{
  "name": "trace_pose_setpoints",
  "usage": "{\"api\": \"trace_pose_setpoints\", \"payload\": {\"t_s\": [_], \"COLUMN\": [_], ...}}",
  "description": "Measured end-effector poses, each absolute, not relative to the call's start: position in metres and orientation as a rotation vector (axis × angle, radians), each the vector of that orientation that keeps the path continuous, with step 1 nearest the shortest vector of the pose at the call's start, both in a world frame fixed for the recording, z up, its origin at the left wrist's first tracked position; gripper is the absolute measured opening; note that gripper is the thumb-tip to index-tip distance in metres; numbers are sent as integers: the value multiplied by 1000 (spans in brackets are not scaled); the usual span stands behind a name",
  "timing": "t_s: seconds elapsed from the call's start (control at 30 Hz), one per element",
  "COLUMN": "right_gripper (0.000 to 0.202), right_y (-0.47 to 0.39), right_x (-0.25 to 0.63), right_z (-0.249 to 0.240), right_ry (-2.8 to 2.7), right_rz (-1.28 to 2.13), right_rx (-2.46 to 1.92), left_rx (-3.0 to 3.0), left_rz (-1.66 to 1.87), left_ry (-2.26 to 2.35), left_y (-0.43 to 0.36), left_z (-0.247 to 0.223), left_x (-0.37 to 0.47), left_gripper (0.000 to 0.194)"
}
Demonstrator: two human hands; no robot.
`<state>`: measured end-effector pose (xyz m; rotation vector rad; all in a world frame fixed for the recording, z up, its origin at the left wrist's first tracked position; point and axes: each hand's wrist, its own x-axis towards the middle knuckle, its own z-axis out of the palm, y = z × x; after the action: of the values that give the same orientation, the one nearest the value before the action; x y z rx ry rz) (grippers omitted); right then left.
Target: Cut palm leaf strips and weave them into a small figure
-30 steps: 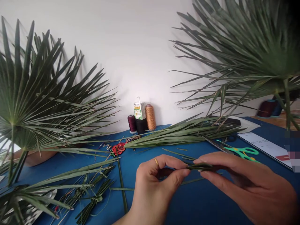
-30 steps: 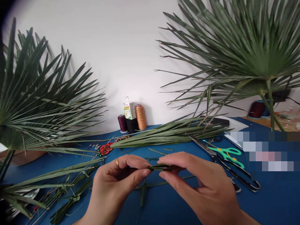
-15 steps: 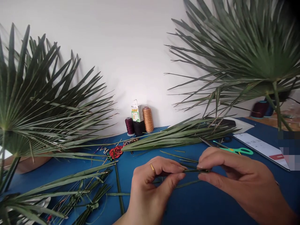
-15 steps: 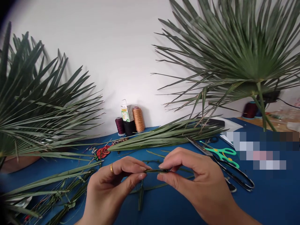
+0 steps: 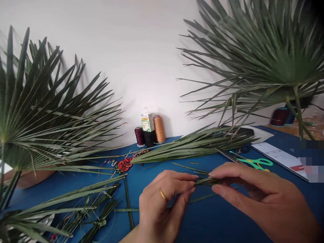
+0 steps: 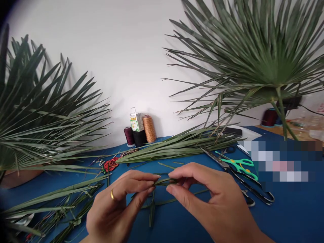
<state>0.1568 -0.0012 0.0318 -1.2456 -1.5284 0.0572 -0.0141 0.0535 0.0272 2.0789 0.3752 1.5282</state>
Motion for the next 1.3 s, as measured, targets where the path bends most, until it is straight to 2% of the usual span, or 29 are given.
{"api": "trace_pose_setpoints", "payload": {"t_s": [0.37,0.6,0.9,1.1,1.3], "right_gripper": [10,24,20,10,10], "right_y": [-3,-3,-3,-1,2], "right_x": [159,158,155,162,169], "right_z": [30,28,30,37,48], "right_ry": [-1524,-1518,-1486,-1558,-1677], "right_rz": [159,88,-38,24,137], "right_rx": [-1156,-1197,-1179,-1181,-1205], "left_rx": [2203,1930,1550,1329,1454], "left_rz": [1552,1586,1453,1277,1147], "left_ry": [247,316,533,628,667], "left_y": [55,53,44,39,43], "left_z": [26,25,28,33,35], "left_x": [-20,-14,-5,-2,-5], "left_gripper": [37,26,10,8,9]}}
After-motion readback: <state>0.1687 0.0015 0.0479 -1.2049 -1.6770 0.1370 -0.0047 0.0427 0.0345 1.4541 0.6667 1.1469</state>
